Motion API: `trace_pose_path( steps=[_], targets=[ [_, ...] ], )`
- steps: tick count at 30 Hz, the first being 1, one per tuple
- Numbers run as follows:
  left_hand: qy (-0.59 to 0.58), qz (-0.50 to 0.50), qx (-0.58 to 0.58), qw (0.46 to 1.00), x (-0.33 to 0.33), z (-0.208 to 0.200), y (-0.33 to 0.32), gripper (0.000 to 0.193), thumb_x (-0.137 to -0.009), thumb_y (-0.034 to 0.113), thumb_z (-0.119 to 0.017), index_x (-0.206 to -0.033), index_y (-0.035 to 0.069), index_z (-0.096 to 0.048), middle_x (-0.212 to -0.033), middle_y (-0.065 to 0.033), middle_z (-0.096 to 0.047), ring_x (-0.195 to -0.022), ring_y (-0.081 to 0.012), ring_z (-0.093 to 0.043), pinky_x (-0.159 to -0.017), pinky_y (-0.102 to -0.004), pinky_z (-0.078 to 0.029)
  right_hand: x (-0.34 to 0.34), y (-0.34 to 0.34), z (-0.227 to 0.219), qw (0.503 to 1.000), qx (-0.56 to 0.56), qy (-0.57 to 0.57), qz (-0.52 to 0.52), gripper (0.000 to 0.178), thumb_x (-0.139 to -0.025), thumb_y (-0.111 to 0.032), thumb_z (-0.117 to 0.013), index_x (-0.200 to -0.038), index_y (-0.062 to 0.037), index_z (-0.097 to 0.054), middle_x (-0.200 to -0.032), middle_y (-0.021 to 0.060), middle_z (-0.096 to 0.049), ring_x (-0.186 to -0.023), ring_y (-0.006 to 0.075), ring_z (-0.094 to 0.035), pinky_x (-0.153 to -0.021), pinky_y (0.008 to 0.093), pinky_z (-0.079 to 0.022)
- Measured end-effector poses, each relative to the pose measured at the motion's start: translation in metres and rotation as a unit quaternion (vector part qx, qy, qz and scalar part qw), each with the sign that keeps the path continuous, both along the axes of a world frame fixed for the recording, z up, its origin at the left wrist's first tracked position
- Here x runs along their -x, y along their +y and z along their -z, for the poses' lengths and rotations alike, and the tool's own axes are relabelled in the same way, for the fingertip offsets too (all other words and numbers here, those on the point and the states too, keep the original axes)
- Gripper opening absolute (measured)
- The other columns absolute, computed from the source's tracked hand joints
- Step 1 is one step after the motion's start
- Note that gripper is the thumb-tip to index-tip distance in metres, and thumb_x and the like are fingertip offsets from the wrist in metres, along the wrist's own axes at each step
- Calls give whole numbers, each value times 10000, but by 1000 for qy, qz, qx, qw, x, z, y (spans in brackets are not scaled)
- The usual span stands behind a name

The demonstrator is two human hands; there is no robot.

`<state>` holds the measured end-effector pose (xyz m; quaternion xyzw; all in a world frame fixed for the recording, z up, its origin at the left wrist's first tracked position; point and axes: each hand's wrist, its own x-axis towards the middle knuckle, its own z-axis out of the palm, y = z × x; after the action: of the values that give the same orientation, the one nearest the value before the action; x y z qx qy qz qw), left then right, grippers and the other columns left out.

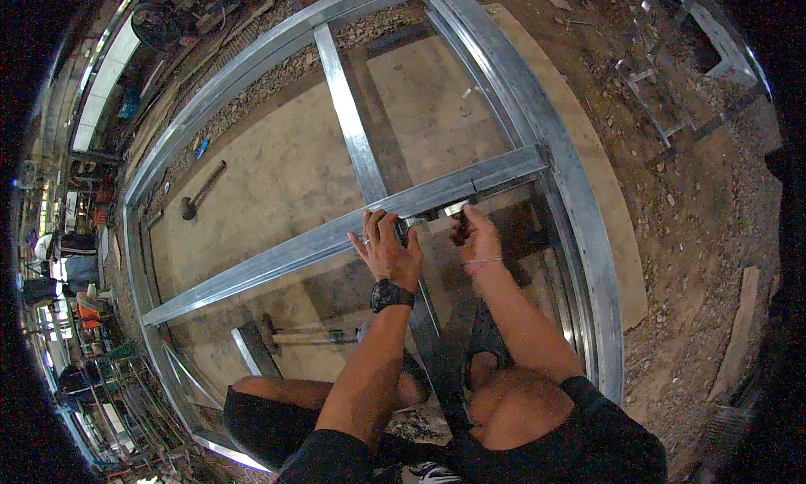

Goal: The person is assembling a metal frame by hand, using a small tool to secure joints. The person repeatedly adjusts and tightens connections between metal bars.

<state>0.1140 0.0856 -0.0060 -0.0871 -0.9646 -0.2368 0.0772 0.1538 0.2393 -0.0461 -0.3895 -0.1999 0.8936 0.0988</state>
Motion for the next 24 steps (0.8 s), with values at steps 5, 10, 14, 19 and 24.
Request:
trace_pose_path(
  steps=[5, 10, 14, 19, 24],
  targets=[
    [9, 4, -8, 1000, 0, 0, 3, 440, -805, 240, -794, -1189, 131, -610, -1394, -84, -583, -1452, -296, -394, -1229, -624, -86, 8, -17, 16, 1000, 1, -10, 3, 152, -954, -156, -674, -1019, -29, -622, -900, 117, -662, -804, 239, -662, -656, 400, -564],
    [10, 3, -3, 1000, 1, 2, 3, 456, -796, 244, -803, -1195, 136, -611, -1405, -79, -575, -1452, -296, -395, -1231, -620, -89, 7, -8, 33, 999, 12, 22, -32, 135, -966, -128, -634, -1024, -8, -613, -894, 131, -656, -789, 258, -656, -679, 411, -568],
    [-1, -4, 3, 1000, 0, 0, 1, 464, -795, 252, -804, -1202, 139, -612, -1419, -79, -562, -1452, -295, -396, -1232, -616, -88, 9, -7, 26, 998, 20, 5, -62, 135, -975, -132, -619, -1024, -6, -612, -879, 127, -652, -781, 257, -652, -695, 399, -567],
    [3, 4, -3, 1000, 0, 1, 2, 478, -787, 258, -807, -1205, 136, -610, -1426, -83, -554, -1462, -294, -384, -1234, -612, -79, 6, -2, 26, 995, 62, 44, -62, 139, -966, -158, -646, -1023, -32, -630, -881, 105, -663, -794, 236, -657, -713, 377, -573],
    [7, 6, -6, 1000, -1, 0, 1, 476, -788, 258, -807, -1202, 137, -608, -1429, -89, -554, -1462, -295, -385, -1232, -616, -79, 5, -1, 25, 995, 79, 26, -56, 137, -958, -180, -669, -1028, -66, -642, -892, 89, -675, -799, 218, -665, -728, 357, -581]
  ],
)
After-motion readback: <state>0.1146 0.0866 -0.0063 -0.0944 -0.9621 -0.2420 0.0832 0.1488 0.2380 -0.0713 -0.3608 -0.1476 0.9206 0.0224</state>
